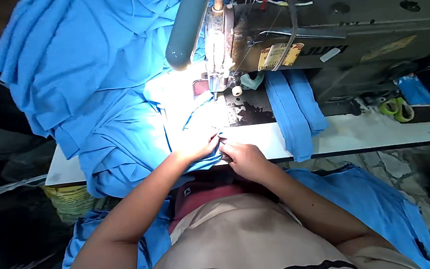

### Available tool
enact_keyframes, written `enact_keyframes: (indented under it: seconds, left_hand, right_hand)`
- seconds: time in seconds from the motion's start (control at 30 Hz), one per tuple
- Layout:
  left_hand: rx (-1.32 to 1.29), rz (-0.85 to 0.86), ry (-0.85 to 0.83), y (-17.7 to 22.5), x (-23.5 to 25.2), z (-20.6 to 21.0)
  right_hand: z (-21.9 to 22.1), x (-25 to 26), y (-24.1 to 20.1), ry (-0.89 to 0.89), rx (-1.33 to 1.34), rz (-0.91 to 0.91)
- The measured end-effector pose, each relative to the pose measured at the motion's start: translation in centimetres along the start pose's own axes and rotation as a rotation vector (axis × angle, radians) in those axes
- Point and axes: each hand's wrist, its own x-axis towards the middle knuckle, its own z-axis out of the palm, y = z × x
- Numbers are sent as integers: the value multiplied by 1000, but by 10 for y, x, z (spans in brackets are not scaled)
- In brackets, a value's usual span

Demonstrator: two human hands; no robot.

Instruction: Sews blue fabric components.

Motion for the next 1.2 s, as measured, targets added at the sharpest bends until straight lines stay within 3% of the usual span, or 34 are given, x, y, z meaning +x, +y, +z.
enact_keyframes:
  seconds: [0.07,0.17,0.27,0.37,0.5,0.6,0.8,1.0,1.2]
  left_hand:
    - [112,111,51,-2,-5,8]
    - [179,134,51,-3,-7,12]
    - [216,149,58,-5,-5,13]
    - [279,184,36,-5,0,11]
    - [93,42,42,-9,4,8]
    - [-53,-83,79,-9,9,2]
    - [-47,-79,93,2,22,-7]
    - [17,-58,106,-2,23,-3]
    - [24,-81,118,-2,22,-1]
  right_hand:
    - [1,-4,-5,-51,-22,21]
    - [-8,-6,-3,-97,26,13]
    - [-18,-1,13,80,104,101]
    - [-32,15,29,64,2,230]
    - [-29,31,45,31,-104,92]
    - [-24,37,56,108,-143,-26]
    - [-16,51,62,218,-117,-207]
    - [-7,62,60,299,0,-280]
    - [-10,60,55,204,-3,-126]
